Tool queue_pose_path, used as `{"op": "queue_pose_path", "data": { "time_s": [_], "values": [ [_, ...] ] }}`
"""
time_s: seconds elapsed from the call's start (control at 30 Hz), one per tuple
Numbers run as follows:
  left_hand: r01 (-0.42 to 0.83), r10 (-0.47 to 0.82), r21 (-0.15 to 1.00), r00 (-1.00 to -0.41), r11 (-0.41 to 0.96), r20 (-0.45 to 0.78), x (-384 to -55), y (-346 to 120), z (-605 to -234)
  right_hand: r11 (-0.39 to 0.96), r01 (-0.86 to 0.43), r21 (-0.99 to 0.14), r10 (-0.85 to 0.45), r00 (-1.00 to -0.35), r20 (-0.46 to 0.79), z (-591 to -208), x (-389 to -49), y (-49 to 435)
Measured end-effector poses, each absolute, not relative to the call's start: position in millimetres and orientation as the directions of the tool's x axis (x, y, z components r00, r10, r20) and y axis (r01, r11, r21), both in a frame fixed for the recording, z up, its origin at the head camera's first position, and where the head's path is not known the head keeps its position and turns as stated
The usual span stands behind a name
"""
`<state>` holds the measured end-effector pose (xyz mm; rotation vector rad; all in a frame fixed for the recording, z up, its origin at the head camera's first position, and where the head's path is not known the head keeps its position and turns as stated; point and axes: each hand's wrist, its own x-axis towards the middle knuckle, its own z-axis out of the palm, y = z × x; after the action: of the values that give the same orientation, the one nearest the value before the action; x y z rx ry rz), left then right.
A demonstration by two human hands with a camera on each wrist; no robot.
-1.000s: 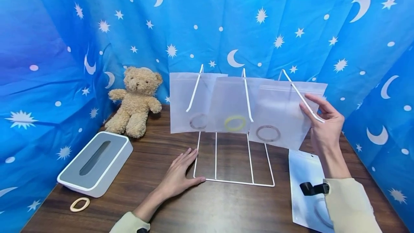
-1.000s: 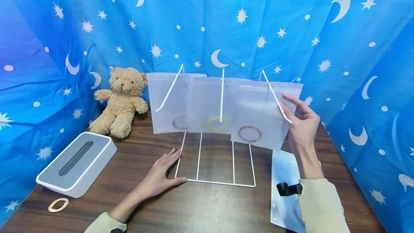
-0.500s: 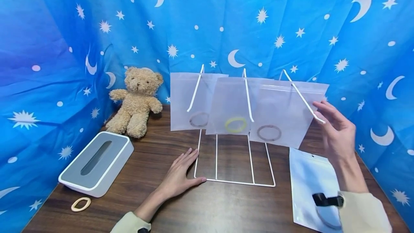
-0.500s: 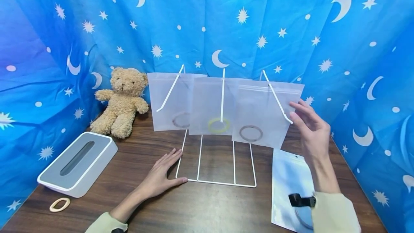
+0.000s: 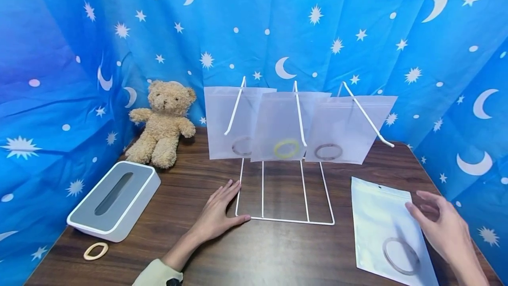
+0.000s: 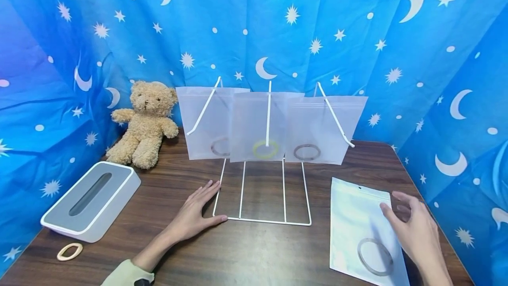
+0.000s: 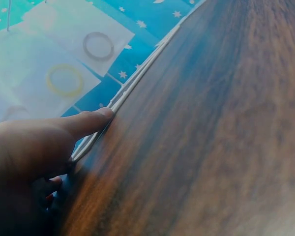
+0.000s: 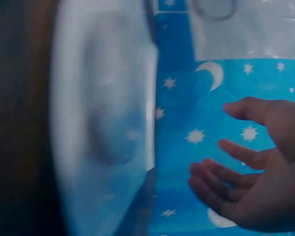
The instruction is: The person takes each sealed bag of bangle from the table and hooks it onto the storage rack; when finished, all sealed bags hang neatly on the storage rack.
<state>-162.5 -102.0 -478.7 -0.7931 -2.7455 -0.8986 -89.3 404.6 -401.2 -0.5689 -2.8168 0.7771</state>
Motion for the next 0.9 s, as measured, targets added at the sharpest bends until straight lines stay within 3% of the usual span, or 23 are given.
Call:
{"op": "queue_pose_path", "data": {
  "time_s": [0.27, 0.47, 0.63, 0.9],
  "values": [
    [0.524, 0.437, 0.507, -0.852, 0.685, 0.289, -162.3, -103.1, -481.0, 0.820, 0.444, -0.361, 0.391, -0.895, -0.213, -421.9, -88.3, 415.6],
    [0.522, 0.437, 0.505, -0.852, 0.687, 0.287, -162.3, -102.9, -480.4, 0.825, 0.433, -0.362, 0.361, -0.898, -0.252, -425.9, -89.6, 415.7],
    [0.525, 0.439, 0.504, -0.851, 0.685, 0.290, -162.8, -102.3, -479.9, 0.818, 0.394, -0.418, 0.329, -0.918, -0.221, -427.9, -90.2, 419.9],
    [0.526, 0.436, 0.513, -0.850, 0.678, 0.295, -163.3, -101.6, -479.5, 0.712, 0.325, -0.623, 0.206, -0.944, -0.257, -430.8, -82.9, 435.3]
  ]
}}
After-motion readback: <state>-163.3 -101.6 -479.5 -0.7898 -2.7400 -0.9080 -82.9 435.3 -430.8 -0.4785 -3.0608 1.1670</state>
